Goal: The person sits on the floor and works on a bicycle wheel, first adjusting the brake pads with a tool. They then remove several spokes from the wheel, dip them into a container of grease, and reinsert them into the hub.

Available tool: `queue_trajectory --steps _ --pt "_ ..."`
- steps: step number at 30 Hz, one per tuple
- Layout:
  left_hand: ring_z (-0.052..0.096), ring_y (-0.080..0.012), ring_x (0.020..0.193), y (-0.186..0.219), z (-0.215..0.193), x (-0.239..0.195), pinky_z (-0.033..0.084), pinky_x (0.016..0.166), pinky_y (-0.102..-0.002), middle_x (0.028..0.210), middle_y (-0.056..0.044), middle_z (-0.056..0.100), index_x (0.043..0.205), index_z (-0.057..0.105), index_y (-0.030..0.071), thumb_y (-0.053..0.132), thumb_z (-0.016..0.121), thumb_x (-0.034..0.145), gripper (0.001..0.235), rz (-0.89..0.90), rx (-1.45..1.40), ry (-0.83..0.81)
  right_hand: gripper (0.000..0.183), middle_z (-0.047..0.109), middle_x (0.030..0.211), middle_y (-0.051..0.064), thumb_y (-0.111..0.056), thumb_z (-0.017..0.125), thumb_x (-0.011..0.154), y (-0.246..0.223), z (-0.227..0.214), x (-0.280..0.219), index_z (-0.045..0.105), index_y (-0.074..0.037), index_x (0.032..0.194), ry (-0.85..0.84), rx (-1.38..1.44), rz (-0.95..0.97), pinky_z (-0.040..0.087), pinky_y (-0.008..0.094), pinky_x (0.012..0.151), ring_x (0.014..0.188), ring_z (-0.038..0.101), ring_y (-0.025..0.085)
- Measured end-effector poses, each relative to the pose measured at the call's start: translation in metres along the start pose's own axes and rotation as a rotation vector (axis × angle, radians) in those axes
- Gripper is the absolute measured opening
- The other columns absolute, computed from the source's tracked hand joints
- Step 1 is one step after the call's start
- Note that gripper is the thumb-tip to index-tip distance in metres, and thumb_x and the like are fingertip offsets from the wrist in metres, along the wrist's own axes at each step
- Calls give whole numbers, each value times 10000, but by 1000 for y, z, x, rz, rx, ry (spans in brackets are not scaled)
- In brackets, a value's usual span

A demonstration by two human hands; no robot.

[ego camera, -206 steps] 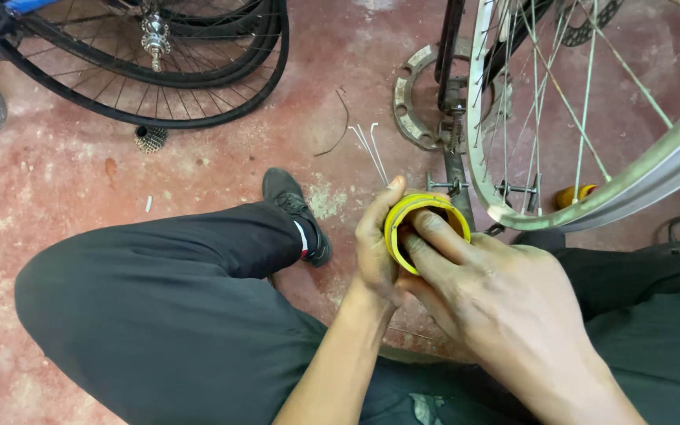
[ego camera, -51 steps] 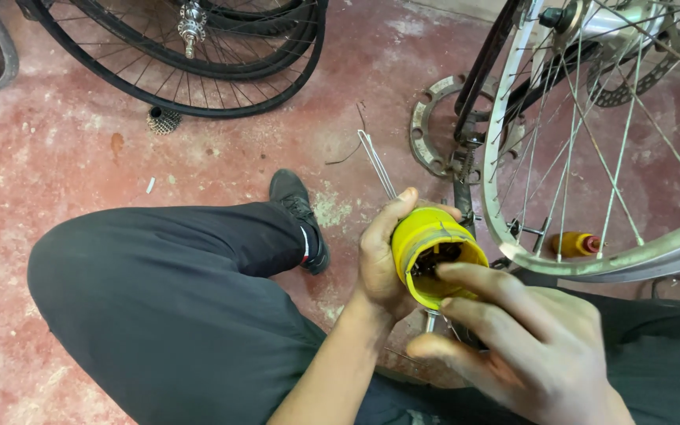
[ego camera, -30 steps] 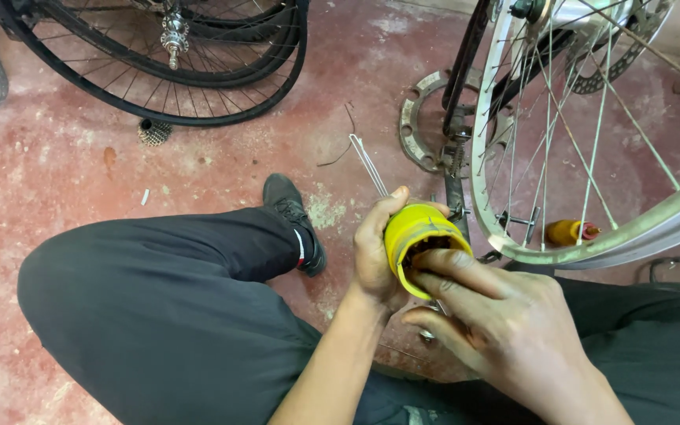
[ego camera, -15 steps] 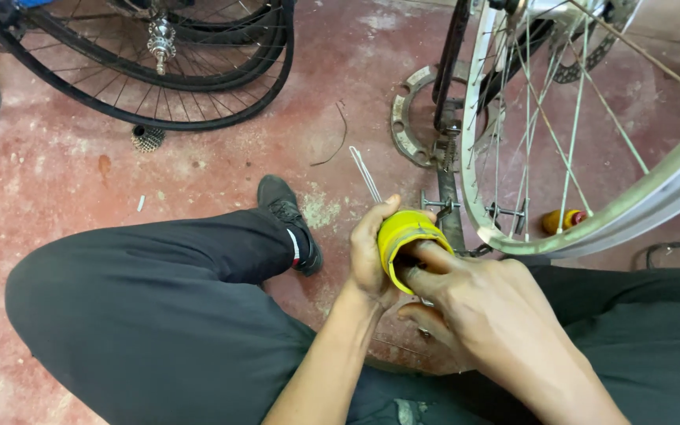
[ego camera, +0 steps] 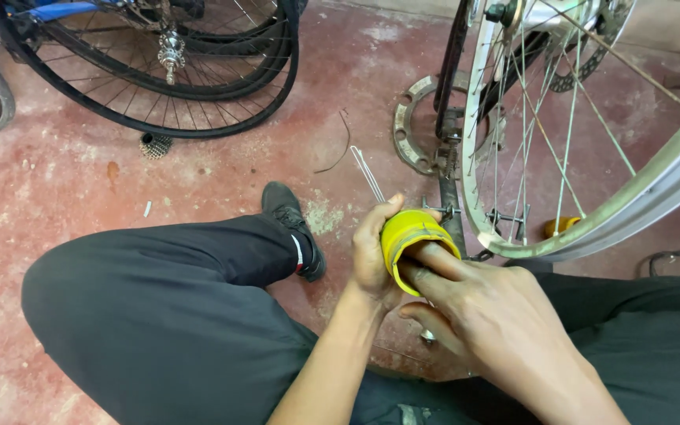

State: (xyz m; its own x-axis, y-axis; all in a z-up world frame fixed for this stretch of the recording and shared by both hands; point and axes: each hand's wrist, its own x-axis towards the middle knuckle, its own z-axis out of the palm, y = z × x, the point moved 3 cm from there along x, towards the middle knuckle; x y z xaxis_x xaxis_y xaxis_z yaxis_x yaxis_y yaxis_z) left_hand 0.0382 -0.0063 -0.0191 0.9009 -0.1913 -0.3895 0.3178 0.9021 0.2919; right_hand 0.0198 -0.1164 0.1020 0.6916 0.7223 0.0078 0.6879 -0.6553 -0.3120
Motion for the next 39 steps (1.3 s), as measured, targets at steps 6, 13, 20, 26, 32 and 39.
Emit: queue_trajectory --steps 6,13,20,26,32,39 --pt "641 -190 710 5 0 2 511 693 -275 831 -121 688 957 667 -39 409 493 937 481 39 5 57 419 665 1210 4 -318 723 746 -5 -17 -1 701 -129 1119 145 63 -46 529 359 547 738 699 236" --pt "656 -204 734 8 9 -5 525 709 -287 877 -146 700 1000 659 -31 425 488 949 490 6 -77 -66 384 690 1177 22 -272 773 705 -8 -25 5 726 -75 1030 191 252 -5 544 304 594 729 705 179" --pt "640 -188 708 7 13 -9 521 672 -282 853 -132 683 994 637 -13 423 491 942 462 2 -63 -18 346 713 1096 83 -123 797 658 -6 -20 0 762 -57 996 309 559 132 470 197 526 608 616 83" --pt "645 -172 695 3 11 -9 512 691 -266 810 -108 691 943 673 -28 401 475 947 473 52 -7 34 234 756 880 62 -32 770 674 -8 -25 1 746 -10 906 373 625 199 463 198 563 644 650 113" --pt "638 -179 769 0 17 -15 491 780 -285 870 -113 695 942 679 -22 411 483 939 475 89 -24 84 163 739 906 127 43 734 704 -1 -17 -5 709 57 864 448 793 283 505 239 719 761 666 171" --pt "639 -185 725 -3 18 -16 502 730 -287 834 -111 701 926 680 -23 385 450 969 470 84 -58 35 144 681 956 135 84 682 771 13 0 -19 659 18 897 565 1308 353 342 154 484 607 484 74"
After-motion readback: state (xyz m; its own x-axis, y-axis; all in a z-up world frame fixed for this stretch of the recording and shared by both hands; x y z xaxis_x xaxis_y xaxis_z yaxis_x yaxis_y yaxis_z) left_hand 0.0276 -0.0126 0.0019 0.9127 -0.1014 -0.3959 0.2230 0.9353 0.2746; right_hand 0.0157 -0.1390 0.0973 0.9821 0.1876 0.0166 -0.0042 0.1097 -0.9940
